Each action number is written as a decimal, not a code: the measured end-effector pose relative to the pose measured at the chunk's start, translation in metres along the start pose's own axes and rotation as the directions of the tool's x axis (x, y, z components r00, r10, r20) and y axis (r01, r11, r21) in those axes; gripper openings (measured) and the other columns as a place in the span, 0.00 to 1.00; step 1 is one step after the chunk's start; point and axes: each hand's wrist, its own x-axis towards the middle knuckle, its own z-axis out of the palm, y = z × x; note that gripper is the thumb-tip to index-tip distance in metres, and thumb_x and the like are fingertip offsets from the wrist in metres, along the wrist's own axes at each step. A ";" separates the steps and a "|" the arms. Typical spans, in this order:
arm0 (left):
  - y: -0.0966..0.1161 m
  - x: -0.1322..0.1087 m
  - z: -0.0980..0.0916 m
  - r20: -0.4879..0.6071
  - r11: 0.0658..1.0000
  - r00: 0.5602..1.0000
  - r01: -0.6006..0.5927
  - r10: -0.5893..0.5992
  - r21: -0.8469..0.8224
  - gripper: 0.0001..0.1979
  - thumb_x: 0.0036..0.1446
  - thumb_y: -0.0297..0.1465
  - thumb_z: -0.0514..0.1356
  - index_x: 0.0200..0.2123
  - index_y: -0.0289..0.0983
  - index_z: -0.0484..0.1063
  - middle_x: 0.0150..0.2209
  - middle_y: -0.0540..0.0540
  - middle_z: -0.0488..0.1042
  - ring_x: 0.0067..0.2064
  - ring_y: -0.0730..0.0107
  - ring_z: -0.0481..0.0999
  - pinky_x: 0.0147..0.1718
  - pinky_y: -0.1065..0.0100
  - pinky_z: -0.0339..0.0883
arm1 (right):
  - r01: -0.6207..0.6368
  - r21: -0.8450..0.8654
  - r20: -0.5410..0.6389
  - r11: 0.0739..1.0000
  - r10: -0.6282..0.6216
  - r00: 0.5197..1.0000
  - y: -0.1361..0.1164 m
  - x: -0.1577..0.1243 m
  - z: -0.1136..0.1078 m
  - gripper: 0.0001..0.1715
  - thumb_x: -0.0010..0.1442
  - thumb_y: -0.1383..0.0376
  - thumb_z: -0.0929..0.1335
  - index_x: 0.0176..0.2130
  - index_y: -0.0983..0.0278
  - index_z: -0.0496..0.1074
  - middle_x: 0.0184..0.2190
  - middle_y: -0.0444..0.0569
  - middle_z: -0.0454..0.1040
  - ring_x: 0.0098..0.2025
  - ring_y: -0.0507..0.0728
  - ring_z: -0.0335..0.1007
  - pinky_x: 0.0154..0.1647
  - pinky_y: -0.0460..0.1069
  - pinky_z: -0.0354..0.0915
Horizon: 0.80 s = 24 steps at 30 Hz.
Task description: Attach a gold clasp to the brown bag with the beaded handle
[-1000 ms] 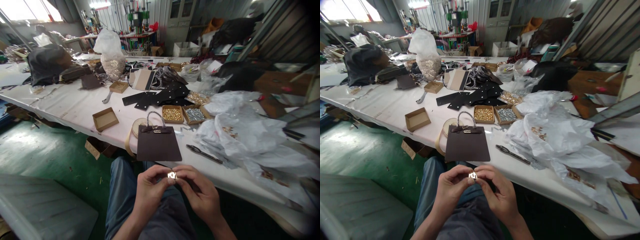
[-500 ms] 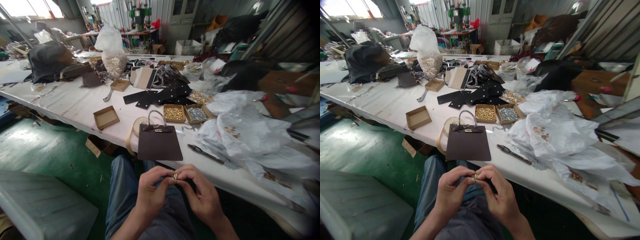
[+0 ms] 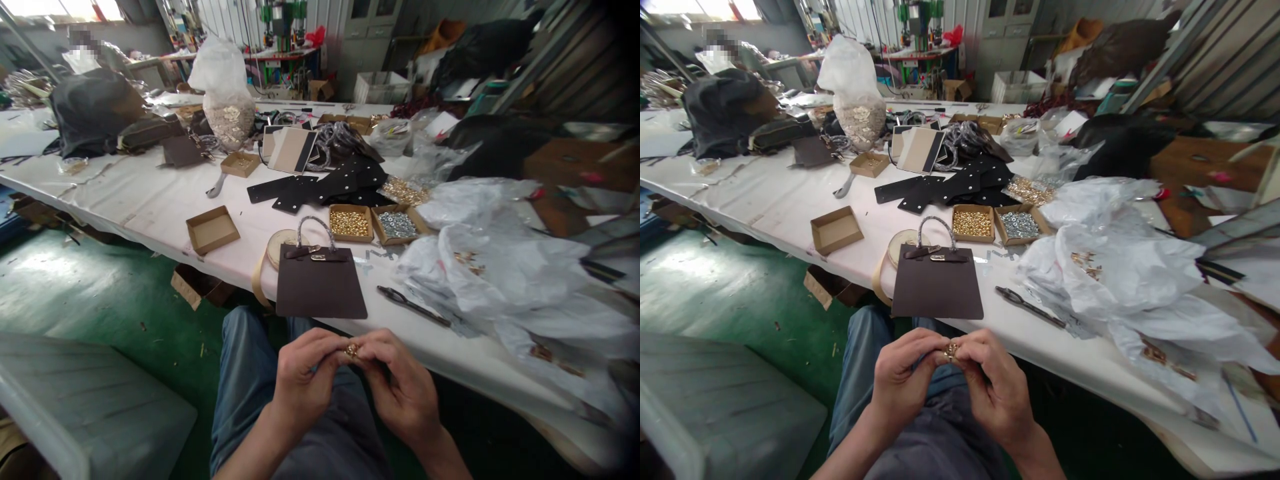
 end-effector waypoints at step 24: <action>-0.010 0.000 0.004 0.004 0.998 0.999 -0.046 0.046 0.052 0.07 0.78 0.22 0.66 0.50 0.38 0.84 0.45 0.45 0.84 0.46 0.67 0.84 0.49 0.70 0.77 | -0.293 0.095 0.022 0.951 0.292 0.956 0.007 -0.005 -0.012 0.10 0.85 0.62 0.71 0.61 0.55 0.81 0.51 0.48 0.85 0.47 0.58 0.85 0.51 0.48 0.80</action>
